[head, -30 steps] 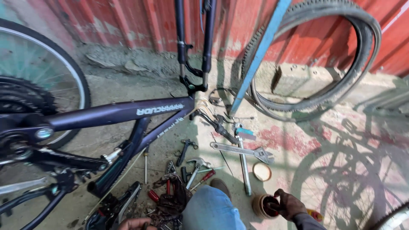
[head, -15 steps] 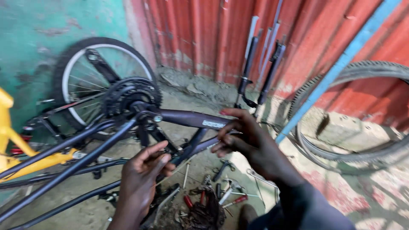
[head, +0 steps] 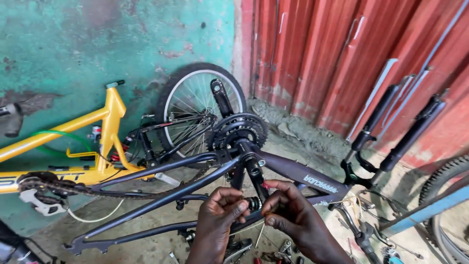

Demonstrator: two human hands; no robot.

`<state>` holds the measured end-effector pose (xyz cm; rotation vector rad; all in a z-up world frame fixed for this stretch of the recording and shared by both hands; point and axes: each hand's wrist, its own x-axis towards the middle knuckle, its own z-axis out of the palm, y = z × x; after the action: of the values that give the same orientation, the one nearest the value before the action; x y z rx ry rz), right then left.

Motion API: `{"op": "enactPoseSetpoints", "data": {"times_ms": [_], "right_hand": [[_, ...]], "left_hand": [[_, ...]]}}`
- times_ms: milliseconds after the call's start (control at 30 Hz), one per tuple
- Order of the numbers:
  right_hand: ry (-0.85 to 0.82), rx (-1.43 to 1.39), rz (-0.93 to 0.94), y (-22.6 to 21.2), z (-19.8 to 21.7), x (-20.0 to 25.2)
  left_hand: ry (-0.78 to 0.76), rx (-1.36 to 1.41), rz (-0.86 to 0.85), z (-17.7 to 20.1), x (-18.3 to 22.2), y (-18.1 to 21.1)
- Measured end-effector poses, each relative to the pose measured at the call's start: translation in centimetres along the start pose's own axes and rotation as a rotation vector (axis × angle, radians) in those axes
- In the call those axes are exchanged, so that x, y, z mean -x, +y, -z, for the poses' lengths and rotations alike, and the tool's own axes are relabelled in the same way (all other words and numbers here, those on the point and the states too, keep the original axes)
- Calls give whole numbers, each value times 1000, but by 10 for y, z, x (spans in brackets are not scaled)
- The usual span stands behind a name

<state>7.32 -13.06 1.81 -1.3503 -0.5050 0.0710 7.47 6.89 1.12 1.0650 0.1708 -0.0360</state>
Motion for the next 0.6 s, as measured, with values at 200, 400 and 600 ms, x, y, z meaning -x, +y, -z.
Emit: {"op": "enactPoseSetpoints", "data": {"times_ms": [200,400,600], "right_hand": [[-47,5,-14,15,2,-2],[-45,21,-38,13,12,-3],[-80,200,-74,-3,15,7]], "left_hand": [[18,30,63,-6,-5,4],[-26,-82,145,-21,-6,18],[-121,-361,86,-19,-7,9]]}}
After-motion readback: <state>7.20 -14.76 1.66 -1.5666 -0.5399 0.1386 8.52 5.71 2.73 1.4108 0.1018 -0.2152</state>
